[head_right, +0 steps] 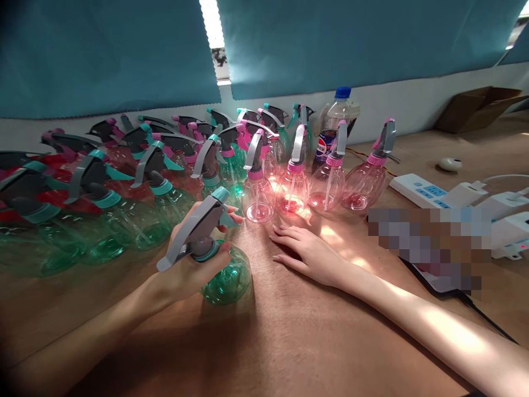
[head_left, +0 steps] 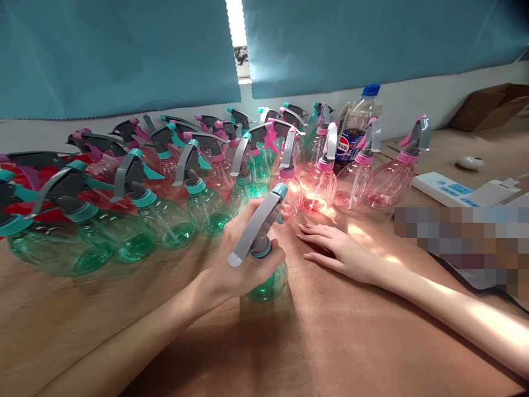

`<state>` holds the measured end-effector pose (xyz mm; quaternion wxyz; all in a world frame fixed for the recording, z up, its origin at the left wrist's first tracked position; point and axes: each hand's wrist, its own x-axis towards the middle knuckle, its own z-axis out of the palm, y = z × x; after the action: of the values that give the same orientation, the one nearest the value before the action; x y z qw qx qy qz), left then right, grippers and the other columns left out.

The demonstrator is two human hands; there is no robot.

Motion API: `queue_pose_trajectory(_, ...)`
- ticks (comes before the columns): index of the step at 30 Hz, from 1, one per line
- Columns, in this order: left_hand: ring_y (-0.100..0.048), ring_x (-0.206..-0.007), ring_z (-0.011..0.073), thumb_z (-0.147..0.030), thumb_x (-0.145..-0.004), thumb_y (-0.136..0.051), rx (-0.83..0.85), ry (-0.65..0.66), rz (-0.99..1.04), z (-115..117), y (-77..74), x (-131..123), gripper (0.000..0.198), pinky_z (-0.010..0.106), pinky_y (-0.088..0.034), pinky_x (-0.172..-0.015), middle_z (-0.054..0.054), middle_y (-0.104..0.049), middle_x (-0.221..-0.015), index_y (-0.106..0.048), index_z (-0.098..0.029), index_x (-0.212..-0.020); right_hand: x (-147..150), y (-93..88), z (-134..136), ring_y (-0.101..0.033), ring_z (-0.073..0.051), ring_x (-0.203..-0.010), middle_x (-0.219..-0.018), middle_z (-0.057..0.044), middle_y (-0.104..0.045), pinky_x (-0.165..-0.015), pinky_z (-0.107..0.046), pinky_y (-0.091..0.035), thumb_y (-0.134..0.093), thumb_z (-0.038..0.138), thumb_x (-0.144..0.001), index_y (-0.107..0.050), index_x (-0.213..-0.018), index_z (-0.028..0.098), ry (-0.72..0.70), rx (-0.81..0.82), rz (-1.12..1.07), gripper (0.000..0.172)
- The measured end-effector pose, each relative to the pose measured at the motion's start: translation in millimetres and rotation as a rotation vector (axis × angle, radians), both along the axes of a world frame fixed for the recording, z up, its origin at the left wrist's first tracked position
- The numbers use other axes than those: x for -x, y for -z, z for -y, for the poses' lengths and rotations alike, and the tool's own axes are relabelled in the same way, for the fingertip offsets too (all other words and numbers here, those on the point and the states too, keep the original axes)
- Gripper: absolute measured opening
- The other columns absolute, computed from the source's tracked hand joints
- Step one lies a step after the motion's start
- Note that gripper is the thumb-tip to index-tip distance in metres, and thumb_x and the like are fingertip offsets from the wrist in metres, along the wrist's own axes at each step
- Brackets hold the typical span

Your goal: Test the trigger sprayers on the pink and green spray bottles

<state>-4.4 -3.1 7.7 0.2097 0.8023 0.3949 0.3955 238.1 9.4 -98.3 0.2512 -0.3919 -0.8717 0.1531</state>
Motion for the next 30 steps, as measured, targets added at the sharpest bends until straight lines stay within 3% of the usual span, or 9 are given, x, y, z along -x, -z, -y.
queue_pose_trajectory(6, -0.042, -0.054, 0.0127, -0.015, -0.072, -0.052, 0.018, 0.006, 0.006, -1.2, 0.5, -0.5, 0.029, 0.028, -0.039, -0.055, -0.005, -0.045, -0.070, -0.045, -0.025, -0.098, -0.3, 0.4, -0.1, -0.053, -0.032, -0.132, -0.142, -0.011, -0.058, -0.107, -0.055, -0.047, -0.053, 0.039, -0.098, -0.056, -0.140, 0.026, -0.002, -0.003, 0.002, 0.044)
queue_pose_trajectory(16, -0.046, -0.056, 0.0129, -0.013, -0.072, -0.053, 0.035, 0.025, 0.038, -2.1, 1.0, -1.0, 0.026, 0.029, -0.041, -0.056, -0.004, -0.048, -0.073, -0.044, -0.023, -0.095, -0.5, -1.0, 0.0, -0.050, -0.032, -0.135, -0.143, -0.013, -0.057, -0.109, -0.056, -0.044, -0.051, 0.040, -0.099, -0.055, -0.140, 0.022, -0.005, 0.006, 0.031, 0.045)
queue_pose_trajectory(23, -0.060, -0.074, 0.0140, -0.014, -0.076, -0.049, 0.034, 0.077, 0.023, -2.5, -0.8, -2.2, 0.035, 0.031, -0.056, -0.080, 0.005, -0.061, -0.106, -0.053, -0.021, -0.110, -0.3, -2.1, 0.1, -0.050, -0.032, -0.135, -0.144, -0.012, -0.057, -0.110, -0.055, -0.043, -0.050, 0.039, -0.099, -0.055, -0.141, 0.022, -0.018, 0.005, 0.025, 0.045)
queue_pose_trajectory(26, -0.051, -0.057, 0.0093, -0.016, -0.076, -0.050, 0.039, 0.066, 0.008, -2.8, 2.0, -1.3, 0.040, 0.030, -0.057, -0.082, 0.001, -0.059, -0.091, -0.055, -0.019, -0.116, -0.3, -2.0, 0.2, -0.050, -0.032, -0.134, -0.144, -0.012, -0.057, -0.110, -0.056, -0.044, -0.050, 0.039, -0.099, -0.055, -0.141, 0.023, -0.018, 0.003, 0.014, 0.044)
queue_pose_trajectory(30, -0.035, -0.046, 0.0077, -0.018, -0.076, -0.051, 0.041, 0.079, 0.034, -4.6, 4.6, -1.6, 0.042, 0.030, -0.058, -0.086, -0.007, -0.042, -0.066, -0.058, -0.016, -0.118, -0.2, -2.2, 0.0, -0.051, -0.033, -0.134, -0.142, -0.014, -0.057, -0.109, -0.056, -0.045, -0.050, 0.040, -0.099, -0.056, -0.139, 0.020, -0.017, 0.004, 0.017, 0.045)
